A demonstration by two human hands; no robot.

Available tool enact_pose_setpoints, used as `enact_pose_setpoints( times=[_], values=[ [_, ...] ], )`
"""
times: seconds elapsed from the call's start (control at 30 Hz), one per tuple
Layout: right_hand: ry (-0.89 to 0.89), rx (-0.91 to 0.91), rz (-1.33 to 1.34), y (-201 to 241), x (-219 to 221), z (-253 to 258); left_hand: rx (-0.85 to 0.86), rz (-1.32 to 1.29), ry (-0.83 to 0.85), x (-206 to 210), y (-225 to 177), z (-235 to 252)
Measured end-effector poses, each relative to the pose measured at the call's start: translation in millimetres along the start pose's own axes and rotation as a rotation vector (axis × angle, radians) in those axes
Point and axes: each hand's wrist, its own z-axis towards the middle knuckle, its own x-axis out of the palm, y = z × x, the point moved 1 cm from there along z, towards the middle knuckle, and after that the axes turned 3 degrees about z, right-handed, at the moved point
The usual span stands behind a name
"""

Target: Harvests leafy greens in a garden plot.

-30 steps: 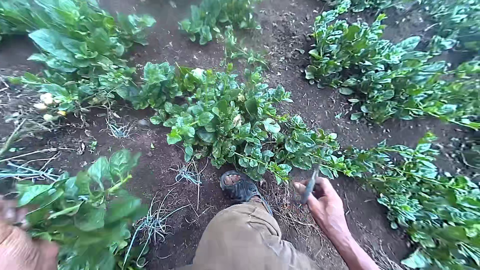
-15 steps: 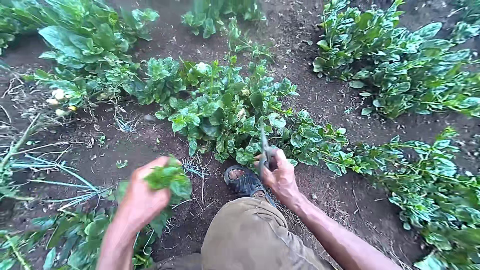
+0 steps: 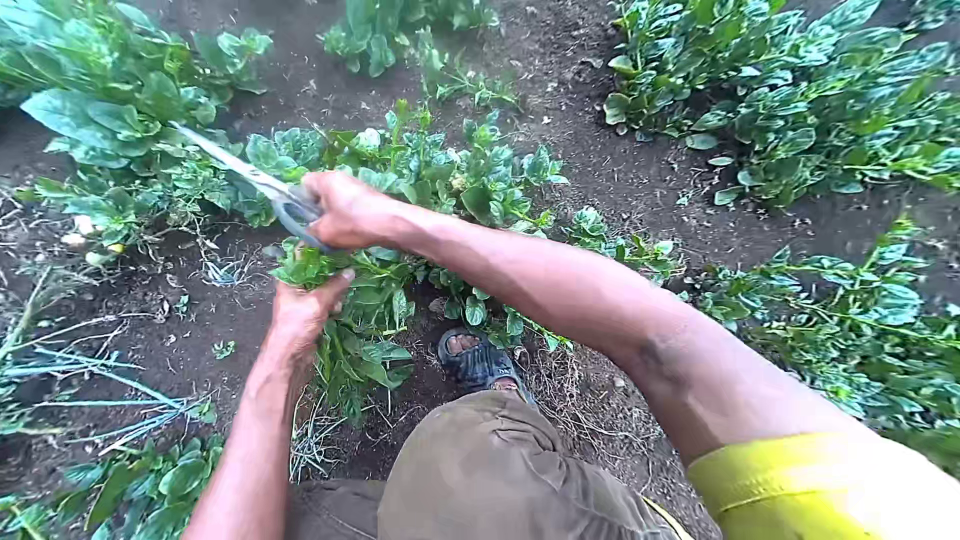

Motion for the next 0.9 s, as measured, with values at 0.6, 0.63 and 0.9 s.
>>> enact_pose_setpoints(
  times=[0.6, 0.63, 0.9],
  values=[
    [-0.048, -0.082, 0.485, -68, 8, -143, 0.011, -0.066, -0.325, -62, 7, 8],
    [0.055, 0.039, 0.623, -92, 20, -166, -0.009, -0.087, -0.356, -70, 8, 8],
    [0.314, 0.612, 1.160, -194, 115, -133, -0.110, -0.102, -0.492, -95, 18, -4]
  ],
)
